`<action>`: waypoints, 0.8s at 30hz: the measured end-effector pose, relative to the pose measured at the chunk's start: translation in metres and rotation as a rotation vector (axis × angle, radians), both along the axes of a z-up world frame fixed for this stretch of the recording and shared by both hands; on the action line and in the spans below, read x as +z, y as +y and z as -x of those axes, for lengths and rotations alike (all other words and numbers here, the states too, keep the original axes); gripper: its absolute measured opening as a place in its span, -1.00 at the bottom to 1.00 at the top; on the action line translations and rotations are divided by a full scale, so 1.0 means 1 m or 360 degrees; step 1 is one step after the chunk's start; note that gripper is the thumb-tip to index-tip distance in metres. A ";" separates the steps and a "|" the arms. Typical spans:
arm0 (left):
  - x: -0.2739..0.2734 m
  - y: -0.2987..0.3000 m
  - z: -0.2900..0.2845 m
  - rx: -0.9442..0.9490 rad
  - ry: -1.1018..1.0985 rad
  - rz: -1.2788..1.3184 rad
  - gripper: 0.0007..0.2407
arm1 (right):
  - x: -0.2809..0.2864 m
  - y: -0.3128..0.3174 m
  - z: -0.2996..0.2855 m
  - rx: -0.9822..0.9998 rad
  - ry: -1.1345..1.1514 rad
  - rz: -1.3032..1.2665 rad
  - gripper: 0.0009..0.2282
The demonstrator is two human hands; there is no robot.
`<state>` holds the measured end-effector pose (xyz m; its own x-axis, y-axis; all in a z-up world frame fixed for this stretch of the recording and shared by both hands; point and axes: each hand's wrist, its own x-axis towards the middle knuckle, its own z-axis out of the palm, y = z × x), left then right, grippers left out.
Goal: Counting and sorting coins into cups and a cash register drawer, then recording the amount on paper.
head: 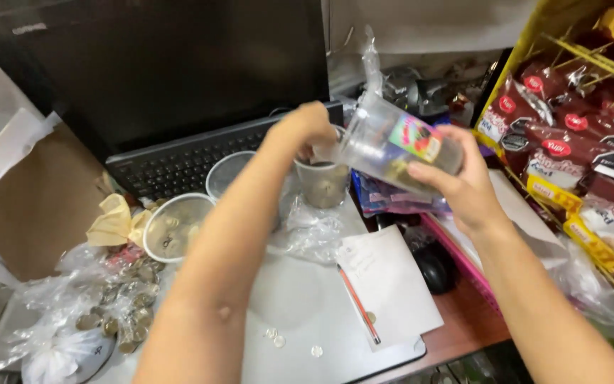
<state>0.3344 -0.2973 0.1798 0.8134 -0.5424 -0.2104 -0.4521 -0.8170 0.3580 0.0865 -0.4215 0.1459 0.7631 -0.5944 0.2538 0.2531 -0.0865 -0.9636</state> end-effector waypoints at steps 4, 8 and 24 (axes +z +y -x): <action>0.010 0.027 0.001 -0.0002 -0.0049 0.0095 -0.71 | 0.019 -0.005 -0.025 -0.0002 0.0096 0.0299 -0.26; 0.035 0.046 0.024 0.0029 0.0001 0.0161 -0.80 | 0.100 0.017 -0.037 0.0051 0.0776 0.0871 -0.30; 0.011 0.050 0.010 -0.0350 -0.0276 -0.0074 -0.62 | 0.174 0.007 -0.067 0.0157 0.1067 0.1501 -0.48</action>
<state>0.3240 -0.2476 0.1905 0.7034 -0.7026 -0.1073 -0.6713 -0.7064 0.2245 0.1536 -0.4146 0.3203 0.9445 -0.3153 0.0917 -0.2380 -0.8496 -0.4706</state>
